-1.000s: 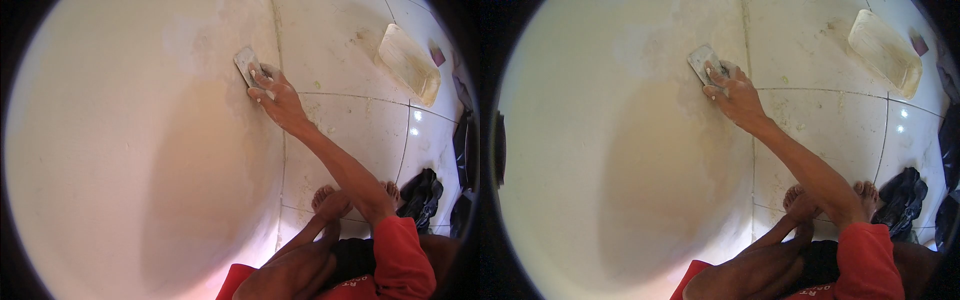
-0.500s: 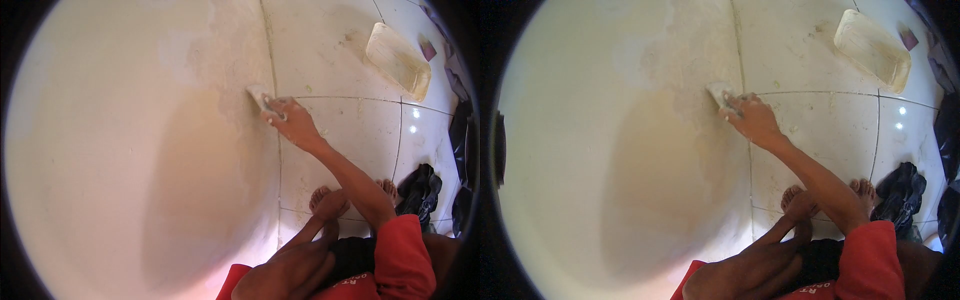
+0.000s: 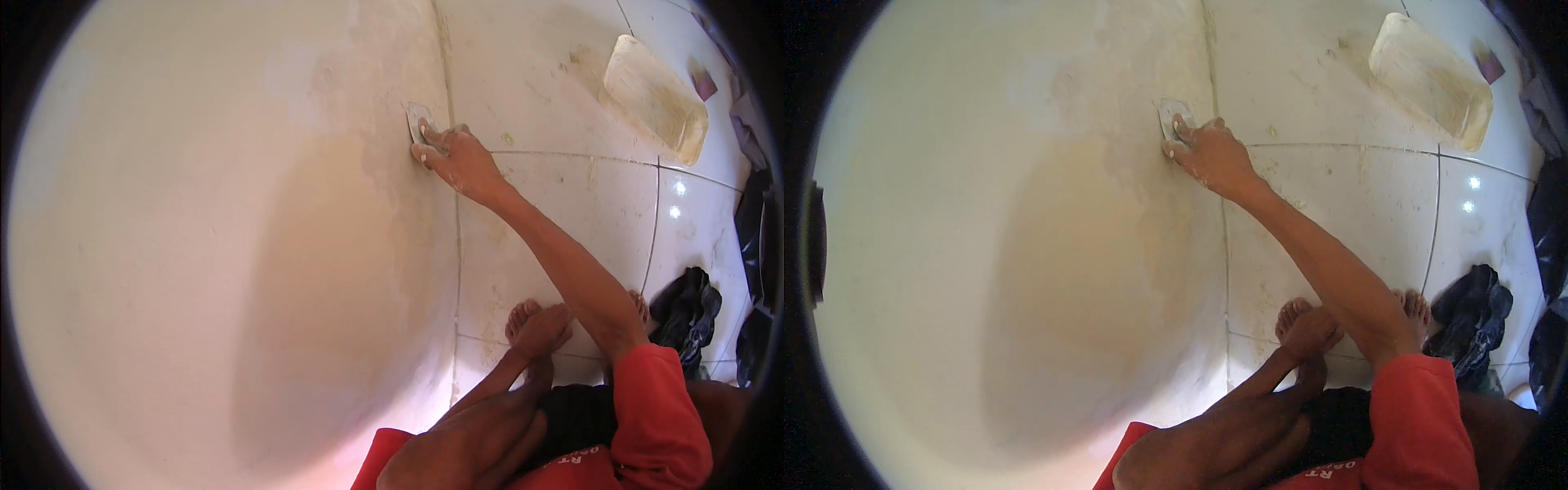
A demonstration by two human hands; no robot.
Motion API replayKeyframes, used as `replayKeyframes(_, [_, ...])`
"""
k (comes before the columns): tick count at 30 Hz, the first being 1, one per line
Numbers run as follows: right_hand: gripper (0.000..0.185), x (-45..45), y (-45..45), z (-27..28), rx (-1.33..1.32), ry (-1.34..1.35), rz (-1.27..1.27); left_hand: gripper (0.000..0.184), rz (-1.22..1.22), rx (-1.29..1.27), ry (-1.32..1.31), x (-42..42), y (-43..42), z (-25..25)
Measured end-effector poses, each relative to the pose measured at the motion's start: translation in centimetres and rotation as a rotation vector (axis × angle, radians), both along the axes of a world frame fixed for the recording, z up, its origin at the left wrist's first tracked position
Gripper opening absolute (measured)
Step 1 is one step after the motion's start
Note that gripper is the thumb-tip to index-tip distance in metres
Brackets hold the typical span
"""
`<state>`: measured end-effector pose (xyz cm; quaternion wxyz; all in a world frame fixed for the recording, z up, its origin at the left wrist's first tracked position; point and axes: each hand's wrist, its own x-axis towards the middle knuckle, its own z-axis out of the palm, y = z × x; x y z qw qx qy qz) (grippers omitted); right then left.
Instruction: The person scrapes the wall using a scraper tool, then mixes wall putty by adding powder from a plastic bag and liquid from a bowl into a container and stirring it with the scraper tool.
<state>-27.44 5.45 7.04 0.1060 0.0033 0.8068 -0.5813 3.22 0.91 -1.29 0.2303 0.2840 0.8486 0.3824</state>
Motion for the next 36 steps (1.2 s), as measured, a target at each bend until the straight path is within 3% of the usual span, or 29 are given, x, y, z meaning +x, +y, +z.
replayKeyframes(3, [0.066, 1.2, 0.6, -0.8, 0.152, -0.062, 0.123, 0.024, -0.017, -0.037, -0.045, -0.2, 0.1, -0.2])
replayKeyframes(7, [0.063, 3.3, 2.2, -2.2, 0.113, -0.069, 0.198, 0.024, -0.005, -0.024, -0.074, -0.3, 0.3, 0.2])
replayKeyframes(10, [0.063, 3.4, 3.2, -2.2, -0.059, -0.111, 0.012, 0.024, 0.003, -0.020, -0.086, -0.4, 0.2, 0.5])
replayKeyframes(12, [0.065, 1.4, 3.7, -2.0, -0.614, -0.396, -0.150, 0.024, 0.014, -0.023, -0.097, -0.5, 0.2, 0.7])
replayKeyframes(21, [0.063, -2.1, 3.9, 1.9, -0.566, -0.588, -0.036, 0.022, 0.026, 0.005, -0.098, -0.3, 0.1, 0.0])
replayKeyframes(23, [0.063, -2.2, 3.3, 2.4, -0.599, -0.581, -0.038, 0.028, 0.015, 0.017, -0.101, -0.2, -0.1, -0.2])
replayKeyframes(31, [0.065, -2.3, 2.5, 5.7, -0.687, -0.501, -0.063, 0.025, 0.029, 0.019, -0.084, -0.6, 0.3, 0.7])
replayKeyframes(34, [0.065, -1.7, 2.0, 6.7, -0.657, -0.387, -0.043, 0.022, 0.038, 0.045, -0.035, -0.6, 0.2, 0.7])
replayKeyframes(36, [0.055, -1.0, 1.7, 7.0, -0.500, -0.215, 0.068, 0.022, 0.035, 0.042, -0.016, -0.4, 0.2, 0.5])
